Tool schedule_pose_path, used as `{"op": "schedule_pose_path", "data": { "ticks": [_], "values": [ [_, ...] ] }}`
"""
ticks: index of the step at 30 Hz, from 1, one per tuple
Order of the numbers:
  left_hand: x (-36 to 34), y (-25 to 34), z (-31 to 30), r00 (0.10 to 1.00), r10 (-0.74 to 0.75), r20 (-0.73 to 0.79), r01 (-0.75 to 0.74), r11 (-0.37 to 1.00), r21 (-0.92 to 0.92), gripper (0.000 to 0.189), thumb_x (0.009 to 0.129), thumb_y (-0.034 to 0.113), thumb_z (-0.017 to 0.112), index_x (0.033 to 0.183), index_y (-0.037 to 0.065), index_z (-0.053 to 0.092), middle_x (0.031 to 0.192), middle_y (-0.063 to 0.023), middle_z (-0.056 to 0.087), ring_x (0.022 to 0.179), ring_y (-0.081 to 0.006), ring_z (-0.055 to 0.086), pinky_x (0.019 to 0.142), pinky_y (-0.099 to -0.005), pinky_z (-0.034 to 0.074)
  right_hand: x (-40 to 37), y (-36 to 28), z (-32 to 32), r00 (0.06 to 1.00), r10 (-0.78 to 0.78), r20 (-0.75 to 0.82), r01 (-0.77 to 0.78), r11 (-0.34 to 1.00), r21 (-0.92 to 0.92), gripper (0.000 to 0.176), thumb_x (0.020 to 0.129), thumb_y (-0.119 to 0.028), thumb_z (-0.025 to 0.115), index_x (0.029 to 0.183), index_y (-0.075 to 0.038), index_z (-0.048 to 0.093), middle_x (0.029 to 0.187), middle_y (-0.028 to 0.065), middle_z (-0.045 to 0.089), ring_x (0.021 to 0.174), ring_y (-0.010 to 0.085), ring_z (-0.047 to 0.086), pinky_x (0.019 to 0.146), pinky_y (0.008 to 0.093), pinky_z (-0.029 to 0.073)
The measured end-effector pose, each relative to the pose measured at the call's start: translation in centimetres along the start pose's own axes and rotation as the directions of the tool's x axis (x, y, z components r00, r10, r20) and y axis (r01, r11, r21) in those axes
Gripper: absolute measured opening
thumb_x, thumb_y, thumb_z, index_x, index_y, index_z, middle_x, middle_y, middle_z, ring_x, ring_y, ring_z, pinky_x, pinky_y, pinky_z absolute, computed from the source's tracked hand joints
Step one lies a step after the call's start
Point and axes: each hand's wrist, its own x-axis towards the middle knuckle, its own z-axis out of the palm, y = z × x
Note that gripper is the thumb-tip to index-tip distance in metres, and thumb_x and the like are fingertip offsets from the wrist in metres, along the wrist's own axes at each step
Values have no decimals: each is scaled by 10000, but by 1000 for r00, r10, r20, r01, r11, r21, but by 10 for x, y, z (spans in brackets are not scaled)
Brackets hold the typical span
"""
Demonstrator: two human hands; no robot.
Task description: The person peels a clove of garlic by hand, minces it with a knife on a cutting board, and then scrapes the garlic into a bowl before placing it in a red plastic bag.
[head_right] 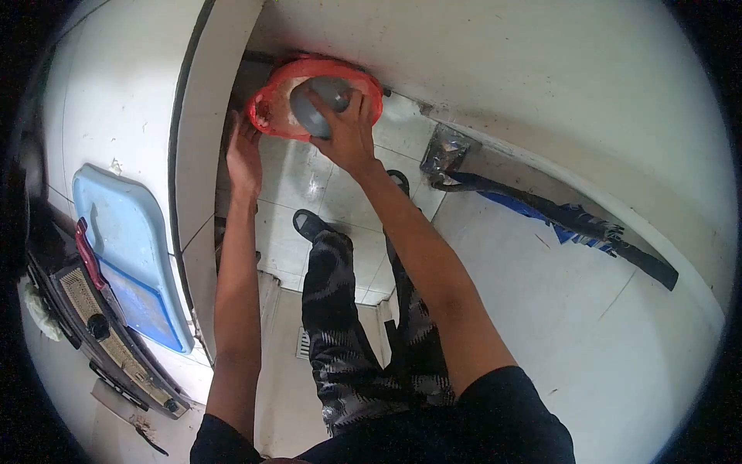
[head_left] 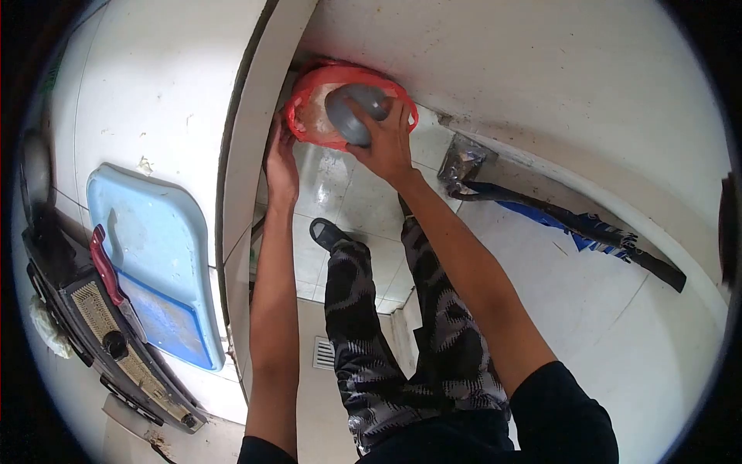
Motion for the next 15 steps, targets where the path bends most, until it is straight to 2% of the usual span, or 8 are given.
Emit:
{"op": "schedule_pose_path", "data": {
  "ticks": [1,3,5,7,11,12,14,15],
  "values": [
    [0,0,1,1000,12,-13,-12,999,-32,409,1090,364,464,1351,77,592,1270,-55,635,1170,-163,560,1057,-348,369,-2,-1,2,998,-69,11,68,997,43,924,607,-218,902,1444,-358,537,1296,196,429,1197,417,413,1012,533,423],
    [4,-4,-5,1000,7,9,-7,999,-34,381,1092,353,463,1319,82,605,1214,-46,645,1136,-159,569,1045,-346,376,-3,-2,8,990,-137,20,135,987,89,937,584,-211,900,1442,-348,548,1280,202,446,1157,408,435,993,529,438],
    [8,-11,-15,1000,0,29,1,1000,-32,356,1093,342,463,1287,86,617,1158,-38,655,1102,-155,579,1033,-345,383,1,-8,22,949,-270,162,243,955,169,890,635,-242,899,1438,-367,537,1355,192,410,1225,412,419,1012,544,455],
    [10,-12,-22,994,-41,103,42,999,-4,492,1083,400,450,1369,14,554,1299,-115,614,1231,-225,541,1116,-400,338,13,-6,35,957,-228,178,211,971,110,885,634,-240,896,1435,-369,542,1365,190,409,1222,409,425,1007,546,463],
    [3,-3,-22,999,26,44,-27,999,29,497,1080,409,461,1376,21,552,1325,-110,599,1242,-209,534,1122,-397,337,29,-11,32,992,-65,109,68,997,-32,876,634,-236,887,1435,-345,549,1378,188,411,1211,402,436,993,546,466],
    [1,-1,-22,999,10,52,-14,997,71,505,1077,408,470,1395,22,541,1362,-116,581,1276,-212,518,1136,-397,329,29,-11,27,991,-70,111,74,997,-34,876,634,-236,887,1435,-345,549,1378,188,411,1211,402,436,993,546,466],
    [-1,-1,-19,999,-2,54,-4,994,105,515,1074,406,479,1415,23,530,1399,-122,562,1310,-215,501,1150,-398,321,25,-10,13,992,-120,-35,116,989,-96,880,637,-230,880,1449,-294,547,1299,202,424,1185,396,446,972,515,475],
    [0,-8,-20,1000,5,-7,-4,989,150,537,1074,411,477,1434,14,512,1439,-129,537,1349,-221,474,1168,-401,306,22,-7,6,991,-128,-33,124,987,-101,880,637,-230,880,1449,-294,547,1299,202,424,1185,396,446,972,515,475]
  ]
}}
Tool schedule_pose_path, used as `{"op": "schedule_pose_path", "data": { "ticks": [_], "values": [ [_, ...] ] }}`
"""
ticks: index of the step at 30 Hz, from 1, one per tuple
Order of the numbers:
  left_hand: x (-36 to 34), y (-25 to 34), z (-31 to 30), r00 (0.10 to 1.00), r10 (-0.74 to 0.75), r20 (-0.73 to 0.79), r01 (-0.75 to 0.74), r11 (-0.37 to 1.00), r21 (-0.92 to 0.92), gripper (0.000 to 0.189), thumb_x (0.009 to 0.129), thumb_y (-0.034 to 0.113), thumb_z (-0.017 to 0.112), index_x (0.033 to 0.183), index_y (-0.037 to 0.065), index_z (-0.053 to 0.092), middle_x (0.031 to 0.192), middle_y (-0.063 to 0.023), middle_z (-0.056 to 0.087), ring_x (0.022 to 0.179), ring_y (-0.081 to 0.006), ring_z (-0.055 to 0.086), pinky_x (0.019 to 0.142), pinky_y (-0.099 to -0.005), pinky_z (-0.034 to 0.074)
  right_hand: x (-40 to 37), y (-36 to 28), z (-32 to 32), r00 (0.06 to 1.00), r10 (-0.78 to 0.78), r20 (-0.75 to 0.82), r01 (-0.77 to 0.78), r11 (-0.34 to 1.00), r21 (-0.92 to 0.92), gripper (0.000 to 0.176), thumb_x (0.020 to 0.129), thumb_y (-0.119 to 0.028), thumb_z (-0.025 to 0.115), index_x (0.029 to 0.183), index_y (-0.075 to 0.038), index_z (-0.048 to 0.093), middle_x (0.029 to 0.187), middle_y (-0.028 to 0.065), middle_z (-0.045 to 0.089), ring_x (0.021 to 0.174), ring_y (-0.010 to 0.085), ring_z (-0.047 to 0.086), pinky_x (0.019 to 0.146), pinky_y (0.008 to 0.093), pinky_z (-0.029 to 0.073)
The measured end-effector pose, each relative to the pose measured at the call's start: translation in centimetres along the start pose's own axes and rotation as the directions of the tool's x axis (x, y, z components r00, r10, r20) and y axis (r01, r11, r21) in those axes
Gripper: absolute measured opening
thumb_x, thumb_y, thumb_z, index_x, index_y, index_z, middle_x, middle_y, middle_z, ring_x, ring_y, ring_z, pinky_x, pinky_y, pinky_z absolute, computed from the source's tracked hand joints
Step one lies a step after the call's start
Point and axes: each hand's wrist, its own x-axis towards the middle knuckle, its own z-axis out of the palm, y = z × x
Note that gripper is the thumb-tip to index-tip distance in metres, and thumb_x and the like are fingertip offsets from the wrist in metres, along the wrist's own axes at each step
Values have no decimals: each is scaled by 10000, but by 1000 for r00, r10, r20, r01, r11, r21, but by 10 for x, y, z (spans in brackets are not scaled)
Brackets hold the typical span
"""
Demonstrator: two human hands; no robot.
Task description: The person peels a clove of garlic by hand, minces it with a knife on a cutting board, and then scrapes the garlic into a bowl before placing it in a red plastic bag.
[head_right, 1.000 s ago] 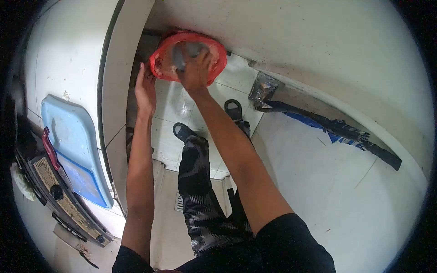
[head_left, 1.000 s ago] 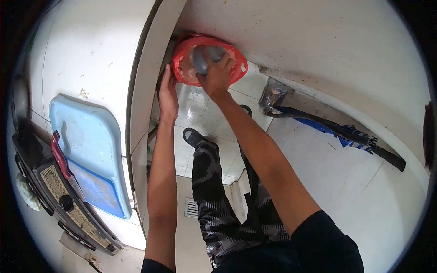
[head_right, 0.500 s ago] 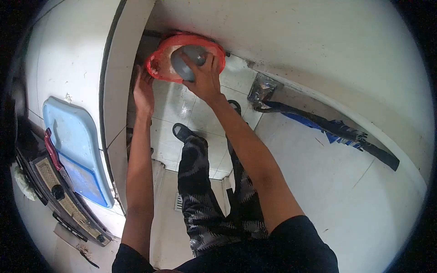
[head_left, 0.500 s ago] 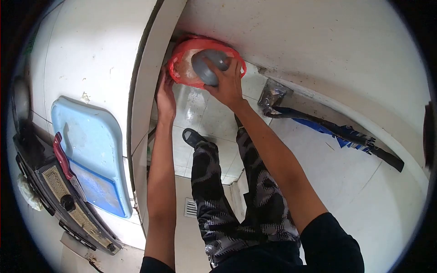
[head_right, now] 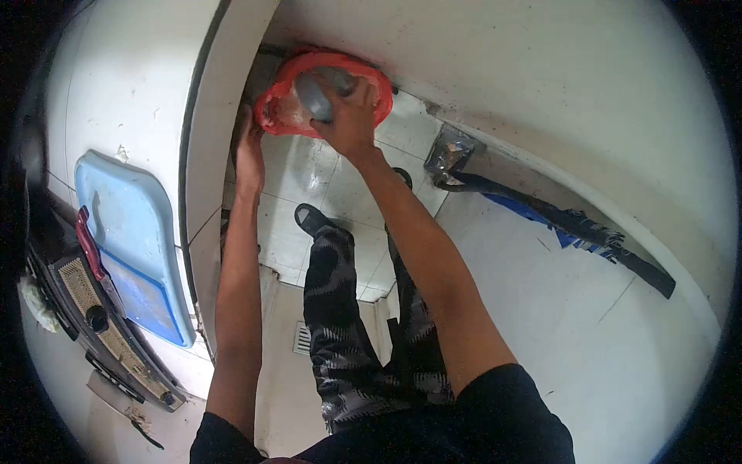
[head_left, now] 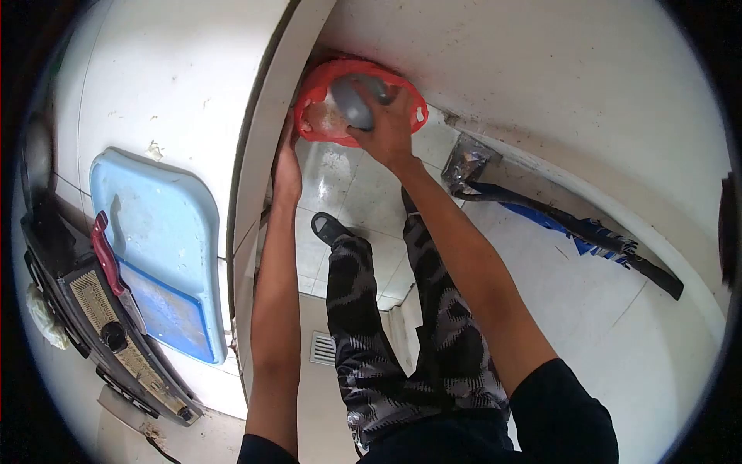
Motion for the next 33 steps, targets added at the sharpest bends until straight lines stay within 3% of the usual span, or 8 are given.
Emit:
{"op": "schedule_pose_path", "data": {
  "ticks": [5,9,11,15,21,24,27,33],
  "values": [
    [-24,16,22,984,158,-87,-128,952,276,520,1046,338,553,1409,-33,512,1433,-185,540,1343,-277,494,1143,-415,341,-28,38,-10,909,410,-73,-331,819,469,916,648,-236,869,1493,-226,515,1174,202,422,1093,360,496,944,434,486],
    [-55,16,45,946,318,-64,-221,776,591,477,1025,219,609,1436,-4,513,1453,-228,527,1354,-337,502,1138,-425,376,-26,45,-38,807,579,117,-522,605,601,842,798,-404,842,1522,-170,482,1197,196,466,1078,316,502,961,409,472],
    [-65,8,60,875,417,247,-479,663,576,454,1022,189,598,1432,10,520,1419,-246,546,1347,-363,512,1146,-435,366,-22,35,-51,800,588,120,-553,646,526,812,839,-469,807,1517,-159,487,1186,215,500,1097,332,491,960,399,466],
    [-80,0,93,896,320,309,-430,800,419,482,1055,271,538,1456,6,497,1453,-232,531,1387,-363,478,1168,-433,338,-14,19,-63,795,598,99,-577,698,424,795,845,-459,795,1507,-135,497,1157,230,536,1094,344,476,952,389,458],
    [-54,-1,98,832,-145,536,-34,950,310,624,1090,469,370,1414,-46,510,1425,-269,538,1412,-391,431,1177,-427,319,-9,29,-65,827,543,144,-530,669,521,691,875,-388,769,1476,-136,538,992,204,610,1027,318,495,908,387,462],
    [-40,9,86,715,-214,665,-222,833,507,710,1093,520,273,1539,-27,347,1617,-214,328,1516,-368,269,1245,-415,183,-12,35,-69,828,546,130,-526,673,519,638,896,-360,749,1465,-147,554,965,203,628,979,296,527,890,392,470],
    [-30,-27,78,777,39,629,-560,499,661,613,1100,466,317,1459,0,490,1540,-272,412,1504,-399,264,1236,-428,208,-9,34,-75,806,572,155,-568,671,477,621,906,-353,738,1462,-146,556,990,212,644,910,265,561,847,385,489],
    [-25,-38,67,920,100,379,-299,804,514,691,1077,497,405,1624,125,204,1661,-190,236,1565,-373,68,1249,-558,70,2,13,-92,711,609,351,-674,449,586,665,932,-362,720,1518,-147,493,1150,253,674,923,239,619,813,346,515]
  ]
}}
